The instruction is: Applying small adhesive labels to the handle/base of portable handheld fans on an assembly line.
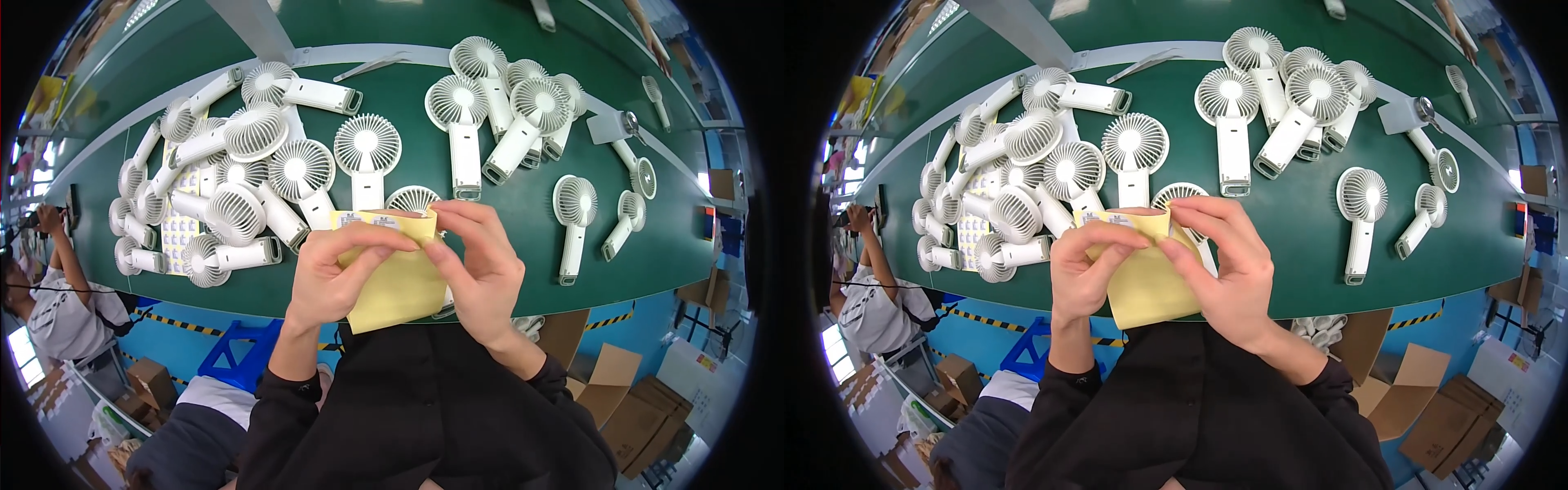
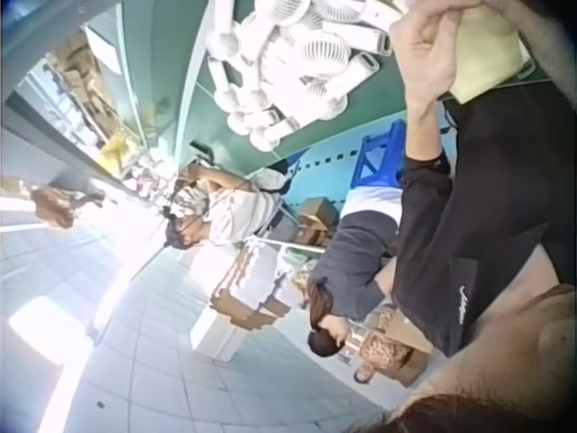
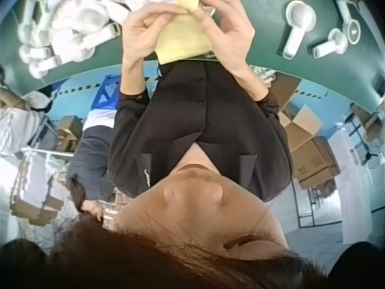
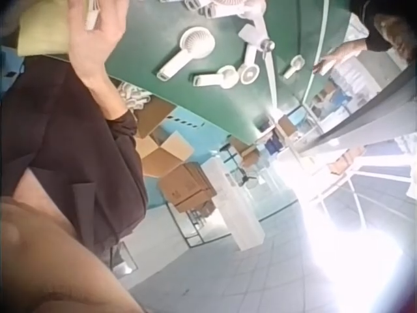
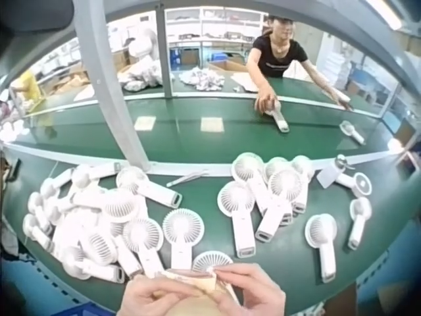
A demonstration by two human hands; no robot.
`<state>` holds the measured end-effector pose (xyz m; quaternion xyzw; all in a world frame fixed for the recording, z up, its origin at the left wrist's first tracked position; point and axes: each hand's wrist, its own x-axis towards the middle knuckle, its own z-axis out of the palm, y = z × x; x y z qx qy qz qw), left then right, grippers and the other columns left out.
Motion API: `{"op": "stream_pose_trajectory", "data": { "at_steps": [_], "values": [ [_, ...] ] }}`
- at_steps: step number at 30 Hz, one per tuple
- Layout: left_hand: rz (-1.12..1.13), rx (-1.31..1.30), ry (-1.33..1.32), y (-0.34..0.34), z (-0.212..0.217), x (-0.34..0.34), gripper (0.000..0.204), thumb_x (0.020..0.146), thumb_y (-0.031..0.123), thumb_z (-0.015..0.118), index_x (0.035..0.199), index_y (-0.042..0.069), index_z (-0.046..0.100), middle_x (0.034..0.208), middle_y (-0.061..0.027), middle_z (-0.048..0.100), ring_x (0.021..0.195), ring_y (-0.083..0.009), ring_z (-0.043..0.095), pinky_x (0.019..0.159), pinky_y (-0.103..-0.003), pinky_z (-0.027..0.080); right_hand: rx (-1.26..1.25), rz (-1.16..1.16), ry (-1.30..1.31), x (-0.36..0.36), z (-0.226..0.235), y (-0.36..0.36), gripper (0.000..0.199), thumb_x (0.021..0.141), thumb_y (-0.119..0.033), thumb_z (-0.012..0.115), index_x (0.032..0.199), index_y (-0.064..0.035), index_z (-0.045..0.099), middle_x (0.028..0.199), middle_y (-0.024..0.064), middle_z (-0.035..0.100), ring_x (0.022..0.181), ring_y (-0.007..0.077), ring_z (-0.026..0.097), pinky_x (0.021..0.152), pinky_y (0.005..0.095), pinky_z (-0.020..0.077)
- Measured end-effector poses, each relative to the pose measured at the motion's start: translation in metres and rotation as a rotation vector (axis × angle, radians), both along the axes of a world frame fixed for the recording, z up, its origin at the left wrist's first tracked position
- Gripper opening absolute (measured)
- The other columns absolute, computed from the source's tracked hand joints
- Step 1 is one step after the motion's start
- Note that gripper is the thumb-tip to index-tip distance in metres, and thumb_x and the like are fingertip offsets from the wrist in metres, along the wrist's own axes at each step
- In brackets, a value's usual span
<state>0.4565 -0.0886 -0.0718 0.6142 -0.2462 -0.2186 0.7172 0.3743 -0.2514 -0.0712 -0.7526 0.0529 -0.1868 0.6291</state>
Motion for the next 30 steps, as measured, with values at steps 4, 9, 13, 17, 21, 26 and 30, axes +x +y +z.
{"op": "stream_pose_trajectory", "data": {
  "at_steps": [4,9,13,17,21,26,30],
  "values": [
    [0.021,-0.039,0.035,-0.001,-0.008,0.000,0.015,0.089,-0.005,0.059,0.096,0.001,0.071,0.097,-0.0097,0.072,0.088,-0.0181,0.070,0.079,-0.029,0.055,0.185,-0.037,0.002,-0.001,0.000,-0.004,0.031,0.081,0.009,0.069,0.111,0.0065,0.064,0.118,0.0142,0.059,0.108,0.0223,0.059,0.093,0.0328,0.0487],
    [0.060,0.079,-0.198,-0.003,-0.014,-0.001,0.027,0.083,-0.012,0.053,0.098,0.003,0.071,0.101,-0.0116,0.070,0.088,-0.0229,0.070,0.081,-0.030,0.054,0.066,-0.011,-0.025,-0.001,0.004,0.000,0.028,0.083,0.011,0.065,0.111,0.0078,0.064,0.119,0.0156,0.058,0.110,0.0226,0.058,0.097,0.0347,0.0467],
    [0.031,0.141,-0.269,-0.002,-0.009,-0.002,0.025,0.083,-0.016,0.049,0.093,-0.003,0.068,0.108,-0.0170,0.068,0.088,-0.0204,0.069,0.077,-0.028,0.054,0.082,-0.039,-0.013,0.001,0.001,0.000,0.027,0.083,0.012,0.065,0.110,0.0077,0.064,0.118,0.0155,0.058,0.110,0.0224,0.058,0.097,0.0340,0.0469],
    [0.037,0.074,-0.137,0.001,-0.011,-0.001,0.028,0.083,-0.012,0.052,0.097,0.003,0.072,0.099,-0.0104,0.071,0.085,-0.0204,0.072,0.075,-0.028,0.056,0.218,-0.015,-0.007,0.002,0.000,-0.004,0.023,0.085,0.010,0.064,0.108,0.0077,0.064,0.118,0.0154,0.058,0.109,0.0214,0.058,0.096,0.0326,0.0472],
    [0.025,0.072,-0.108,0.004,-0.010,-0.002,0.026,0.085,-0.010,0.052,0.096,0.002,0.072,0.091,-0.0096,0.073,0.081,-0.0180,0.072,0.072,-0.027,0.056,0.230,-0.013,0.010,0.002,0.000,-0.005,0.020,0.087,0.009,0.062,0.107,0.0076,0.064,0.118,0.0155,0.059,0.109,0.0207,0.058,0.095,0.0316,0.0479],
    [0.032,0.102,-0.084,0.005,-0.005,-0.003,0.022,0.085,-0.011,0.053,0.094,0.000,0.071,0.094,-0.0123,0.073,0.078,-0.0169,0.071,0.070,-0.026,0.055,0.146,-0.045,0.021,-0.001,0.000,-0.008,0.020,0.087,0.009,0.062,0.107,0.0077,0.064,0.118,0.0155,0.059,0.107,0.0206,0.059,0.092,0.0312,0.0495],
    [-0.007,0.077,-0.148,0.002,-0.010,-0.001,0.023,0.087,-0.008,0.054,0.093,0.004,0.072,0.081,-0.0067,0.072,0.070,-0.0149,0.070,0.065,-0.025,0.054,0.011,-0.036,-0.060,0.002,-0.003,-0.007,0.022,0.086,0.009,0.063,0.108,0.0079,0.064,0.117,0.0155,0.060,0.106,0.0205,0.060,0.092,0.0317,0.0497]
  ]
}}
